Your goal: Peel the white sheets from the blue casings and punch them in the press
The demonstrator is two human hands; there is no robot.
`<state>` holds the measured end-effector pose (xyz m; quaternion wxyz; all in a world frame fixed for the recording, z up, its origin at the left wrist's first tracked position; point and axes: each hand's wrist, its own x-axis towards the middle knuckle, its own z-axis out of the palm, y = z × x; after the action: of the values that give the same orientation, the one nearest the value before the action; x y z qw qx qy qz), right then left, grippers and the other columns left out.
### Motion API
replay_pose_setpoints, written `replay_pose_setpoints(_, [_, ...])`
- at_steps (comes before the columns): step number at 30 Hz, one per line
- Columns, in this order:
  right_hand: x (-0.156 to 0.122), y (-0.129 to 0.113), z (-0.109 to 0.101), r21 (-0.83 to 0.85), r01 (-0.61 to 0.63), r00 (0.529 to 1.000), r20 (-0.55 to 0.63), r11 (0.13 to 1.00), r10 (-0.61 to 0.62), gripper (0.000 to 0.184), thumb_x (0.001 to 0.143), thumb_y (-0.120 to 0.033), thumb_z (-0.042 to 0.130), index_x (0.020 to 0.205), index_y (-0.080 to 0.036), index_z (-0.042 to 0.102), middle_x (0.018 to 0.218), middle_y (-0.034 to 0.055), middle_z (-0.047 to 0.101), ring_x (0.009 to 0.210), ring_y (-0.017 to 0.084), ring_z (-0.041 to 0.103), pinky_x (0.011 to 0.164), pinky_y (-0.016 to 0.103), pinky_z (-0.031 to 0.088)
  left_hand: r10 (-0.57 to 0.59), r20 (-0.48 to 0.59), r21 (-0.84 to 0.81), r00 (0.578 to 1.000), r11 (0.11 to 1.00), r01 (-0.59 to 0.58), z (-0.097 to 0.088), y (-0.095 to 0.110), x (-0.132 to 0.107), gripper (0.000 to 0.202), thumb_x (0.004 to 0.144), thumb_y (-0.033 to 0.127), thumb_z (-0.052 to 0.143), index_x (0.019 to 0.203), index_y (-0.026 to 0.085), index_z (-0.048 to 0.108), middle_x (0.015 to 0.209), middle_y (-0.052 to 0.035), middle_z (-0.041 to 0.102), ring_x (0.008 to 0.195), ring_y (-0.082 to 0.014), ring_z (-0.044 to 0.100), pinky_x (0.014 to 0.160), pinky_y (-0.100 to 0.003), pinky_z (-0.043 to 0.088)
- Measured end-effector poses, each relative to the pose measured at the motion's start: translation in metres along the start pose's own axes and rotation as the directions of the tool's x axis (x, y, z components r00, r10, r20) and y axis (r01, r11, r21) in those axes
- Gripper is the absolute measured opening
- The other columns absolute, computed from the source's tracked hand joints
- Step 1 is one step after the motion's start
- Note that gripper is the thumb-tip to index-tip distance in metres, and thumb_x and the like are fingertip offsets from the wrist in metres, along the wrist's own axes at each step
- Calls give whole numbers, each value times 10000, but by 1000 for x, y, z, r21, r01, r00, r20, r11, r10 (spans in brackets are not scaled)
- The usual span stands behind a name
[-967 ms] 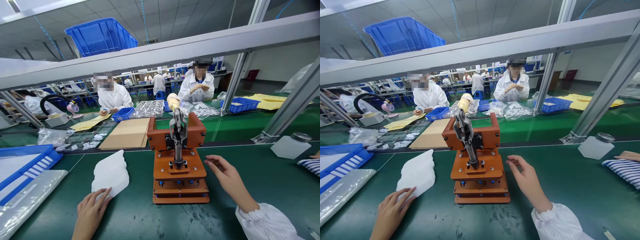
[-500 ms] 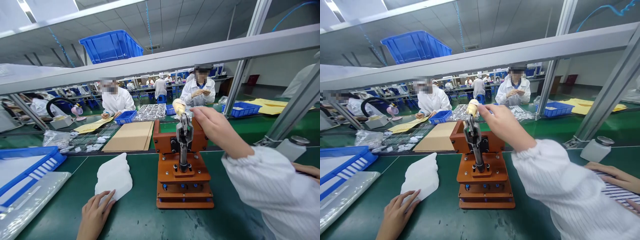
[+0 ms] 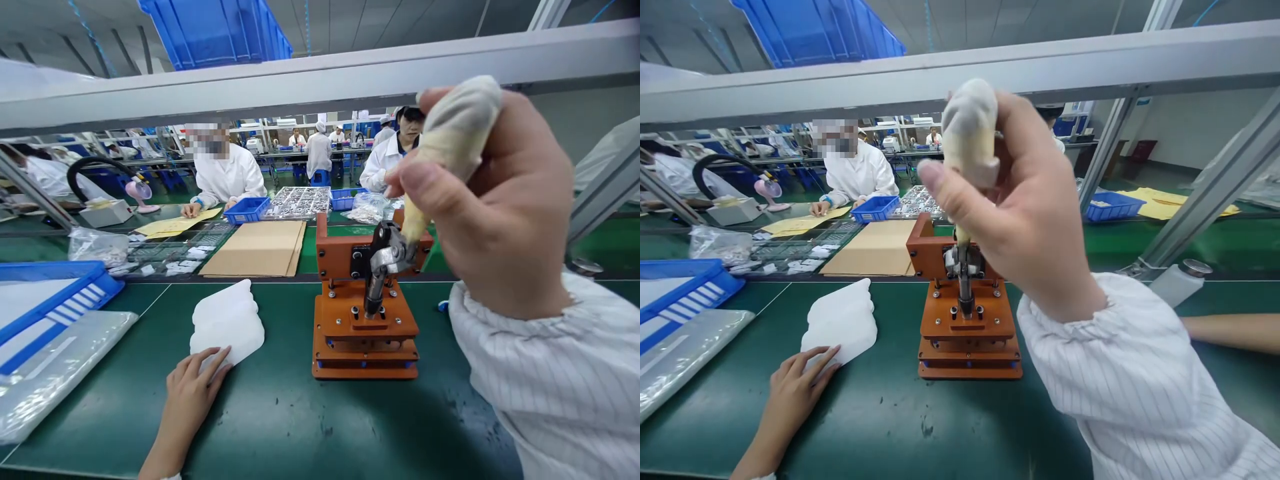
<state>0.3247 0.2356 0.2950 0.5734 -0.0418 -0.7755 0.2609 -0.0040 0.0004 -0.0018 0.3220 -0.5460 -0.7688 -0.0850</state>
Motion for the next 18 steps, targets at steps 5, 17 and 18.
replay_pose_setpoints(5, [6,-4,-7,49,-99,987,135,994,92,489,873,-295,554,1305,-177,356,1065,-9,555,978,161,591,813,278,526,-12,28,-19,1000,1000,12,-3,2,1,338,903,415,423,1123,291,648,1071,-87,634,936,-279,534,708,-356,386])
replay_pose_setpoints(17, [-130,68,-149,-795,-373,766,28,479,643,446,809,-505,567,1196,-286,575,1125,62,629,955,258,626,741,331,545,47,-47,9,998,999,-47,5,-6,7,250,882,372,472,1006,373,689,959,15,694,789,-209,596,583,-261,406])
replay_pose_setpoints(18, [-150,79,-159,-807,-390,722,30,442,691,408,816,-481,559,1172,-286,600,1115,58,638,938,250,637,711,308,547,55,-57,-4,997,998,-55,6,-6,8,252,880,386,465,999,385,687,949,23,695,784,-209,600,576,-259,402])
